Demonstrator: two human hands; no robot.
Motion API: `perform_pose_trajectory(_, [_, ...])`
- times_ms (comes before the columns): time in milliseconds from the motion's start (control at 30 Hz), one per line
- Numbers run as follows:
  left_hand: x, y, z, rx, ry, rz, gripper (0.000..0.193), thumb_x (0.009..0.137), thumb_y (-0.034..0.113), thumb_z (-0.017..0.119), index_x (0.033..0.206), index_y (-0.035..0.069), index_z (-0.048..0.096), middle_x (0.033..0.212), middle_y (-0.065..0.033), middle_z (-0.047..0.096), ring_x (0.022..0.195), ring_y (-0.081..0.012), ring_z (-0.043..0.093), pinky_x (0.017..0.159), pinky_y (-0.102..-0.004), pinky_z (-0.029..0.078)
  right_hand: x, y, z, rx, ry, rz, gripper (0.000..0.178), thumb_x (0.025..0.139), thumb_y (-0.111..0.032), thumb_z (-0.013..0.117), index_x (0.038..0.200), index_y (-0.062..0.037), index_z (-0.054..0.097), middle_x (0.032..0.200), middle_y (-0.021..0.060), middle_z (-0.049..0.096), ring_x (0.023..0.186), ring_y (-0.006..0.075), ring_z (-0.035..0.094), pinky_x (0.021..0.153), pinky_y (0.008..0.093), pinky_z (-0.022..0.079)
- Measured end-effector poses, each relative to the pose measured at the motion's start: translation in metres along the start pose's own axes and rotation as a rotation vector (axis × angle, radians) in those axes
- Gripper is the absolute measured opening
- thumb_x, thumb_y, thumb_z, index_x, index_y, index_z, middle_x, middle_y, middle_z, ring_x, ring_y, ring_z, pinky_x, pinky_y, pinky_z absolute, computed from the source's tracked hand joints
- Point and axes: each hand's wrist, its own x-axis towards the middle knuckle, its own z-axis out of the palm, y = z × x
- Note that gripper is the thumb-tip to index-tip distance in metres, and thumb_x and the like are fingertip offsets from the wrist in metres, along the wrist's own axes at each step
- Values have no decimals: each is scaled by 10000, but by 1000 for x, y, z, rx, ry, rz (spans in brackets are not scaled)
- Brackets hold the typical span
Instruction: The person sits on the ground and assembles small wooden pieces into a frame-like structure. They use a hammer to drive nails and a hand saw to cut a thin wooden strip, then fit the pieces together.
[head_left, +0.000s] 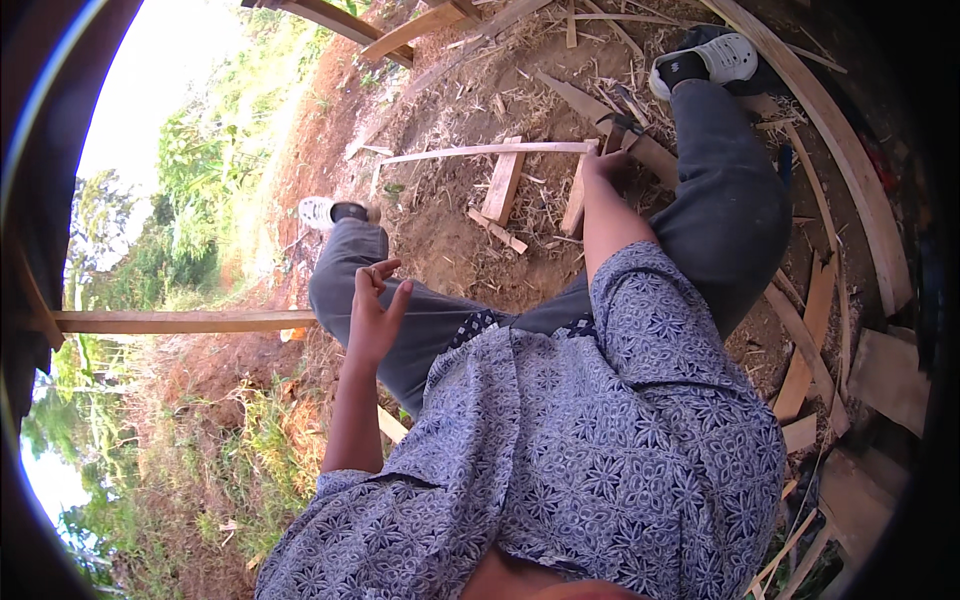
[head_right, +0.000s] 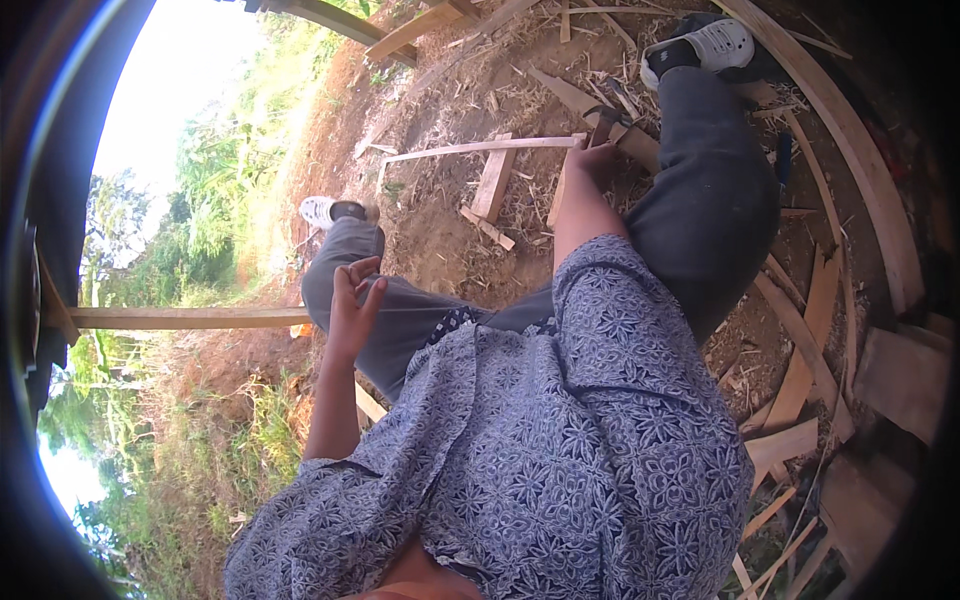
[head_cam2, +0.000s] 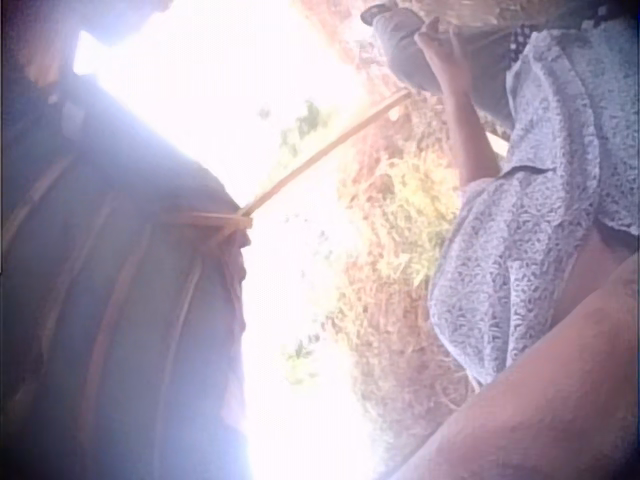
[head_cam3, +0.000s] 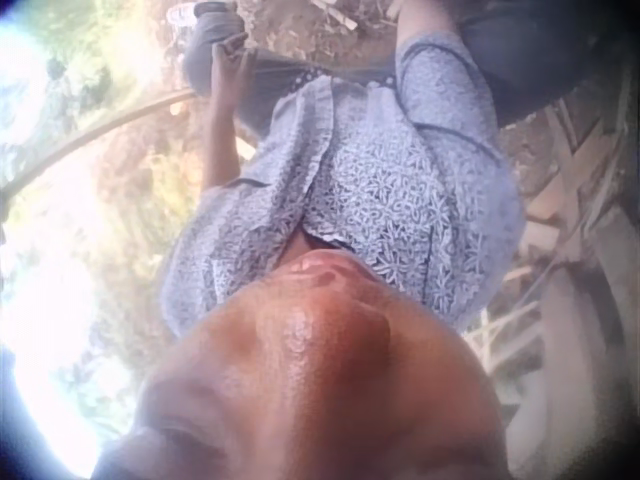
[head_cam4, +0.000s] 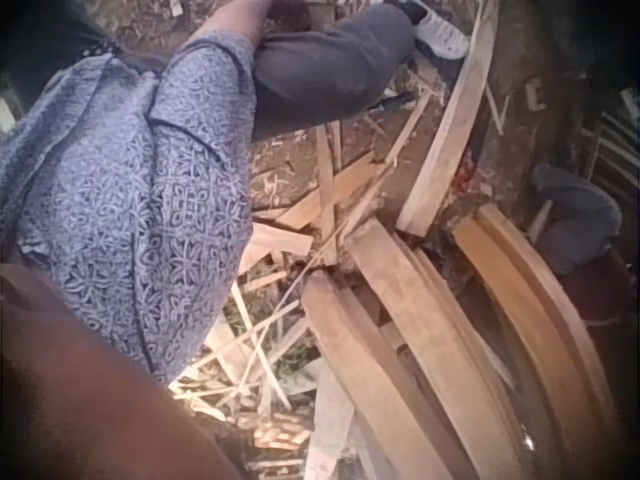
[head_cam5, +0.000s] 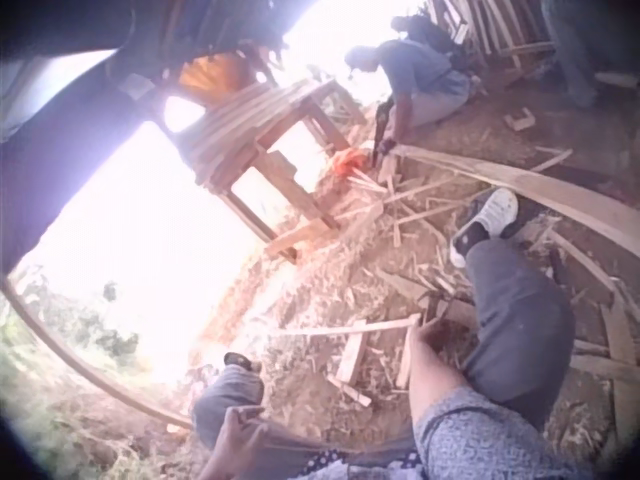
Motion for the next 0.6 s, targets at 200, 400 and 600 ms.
perform_pose_trajectory(200, [14, -15, 21, -96, -23, 32, 313, 999, 169, 680, 966, 39, 397, 1114, -164, 664, 1006, -261, 634, 904, -385, 476, -37, -27, -43, 33, -235, 61, 739, 744, -468, 865, 1209, 49, 613, 1204, 254, 663, 1148, 412, 660, 1003, 487, 525])
perform_pose_trajectory(400, [102, -6, 86, -271, -207, 141, 279, 1116, 254, 452, 944, 36, 479, 829, -36, 502, 775, -136, 484, 744, -306, 422, -15, -10, -38, -10, -22, -30, 650, 725, -479, 874, 1053, 43, 666, 1125, 252, 682, 1086, 412, 676, 957, 485, 541])
perform_pose_trajectory(600, [200, -8, 196, -612, -388, 60, 241, 1068, 217, 551, 991, 2, 629, 836, -71, 585, 795, -147, 556, 745, -335, 457, -26, -6, -45, 94, -58, -49, 673, 731, -444, 880, 1144, 33, 644, 1142, 258, 694, 1103, 406, 680, 954, 474, 536])
